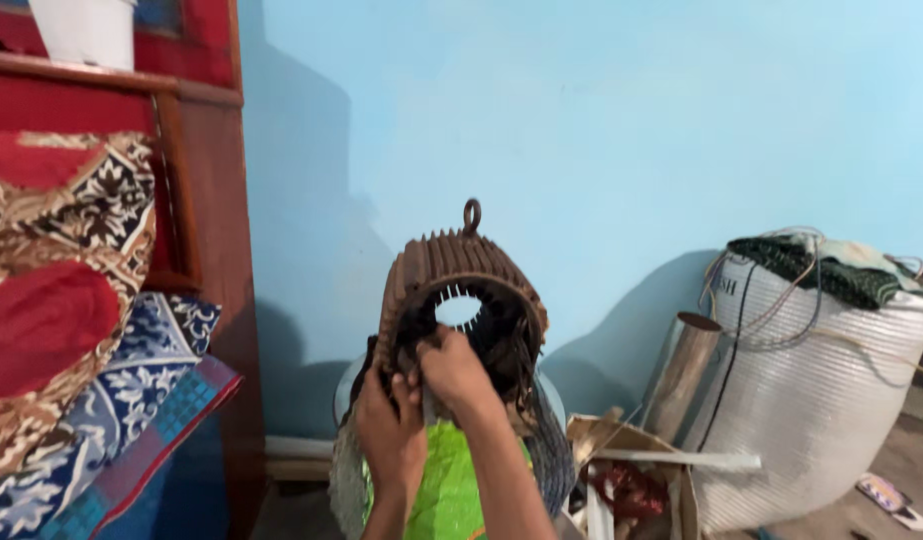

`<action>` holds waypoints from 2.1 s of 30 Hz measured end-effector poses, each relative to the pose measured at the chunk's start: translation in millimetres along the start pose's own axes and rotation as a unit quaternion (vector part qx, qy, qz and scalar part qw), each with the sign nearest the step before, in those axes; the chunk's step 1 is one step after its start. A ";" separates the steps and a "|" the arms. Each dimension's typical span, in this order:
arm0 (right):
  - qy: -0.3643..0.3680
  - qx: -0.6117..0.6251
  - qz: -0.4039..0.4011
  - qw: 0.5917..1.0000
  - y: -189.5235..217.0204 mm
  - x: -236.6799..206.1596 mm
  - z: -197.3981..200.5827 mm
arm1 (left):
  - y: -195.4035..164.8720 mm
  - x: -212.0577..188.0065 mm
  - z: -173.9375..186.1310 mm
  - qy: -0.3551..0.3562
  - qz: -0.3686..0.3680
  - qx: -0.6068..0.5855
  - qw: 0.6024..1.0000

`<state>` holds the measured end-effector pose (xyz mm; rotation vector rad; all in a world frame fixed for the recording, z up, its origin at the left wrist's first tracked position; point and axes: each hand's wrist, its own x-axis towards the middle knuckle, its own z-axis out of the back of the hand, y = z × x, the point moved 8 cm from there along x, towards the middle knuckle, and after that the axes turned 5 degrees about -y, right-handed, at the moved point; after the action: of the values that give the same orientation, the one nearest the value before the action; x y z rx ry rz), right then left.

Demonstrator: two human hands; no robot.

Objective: The person works on an electric motor stator resting on a sack on the floor, prying old copper windings out of the stator slots by hand and with a metal tool, pulling out wire bundles and setting them aside while steadying the stator with the other hand.

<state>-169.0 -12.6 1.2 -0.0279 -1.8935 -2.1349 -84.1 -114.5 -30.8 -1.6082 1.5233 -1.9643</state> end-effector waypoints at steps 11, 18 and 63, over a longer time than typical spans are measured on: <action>-0.004 0.018 -0.023 1.000 -18.4 25.6 4.3 | 25.2 -0.2 -11.7 0.005 0.029 0.026 0.999; -0.104 -0.098 0.382 0.913 34.7 -35.7 10.6 | 24.0 2.8 -10.6 -0.027 -0.042 0.028 0.998; 0.015 0.133 -0.038 0.990 4.5 -1.8 -0.3 | 48.4 1.9 -24.4 -0.002 0.002 0.037 0.999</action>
<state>-166.3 -12.9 5.1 0.1339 -2.1756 -1.8991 -125.7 -123.8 -64.4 -1.5762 1.4330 -1.9893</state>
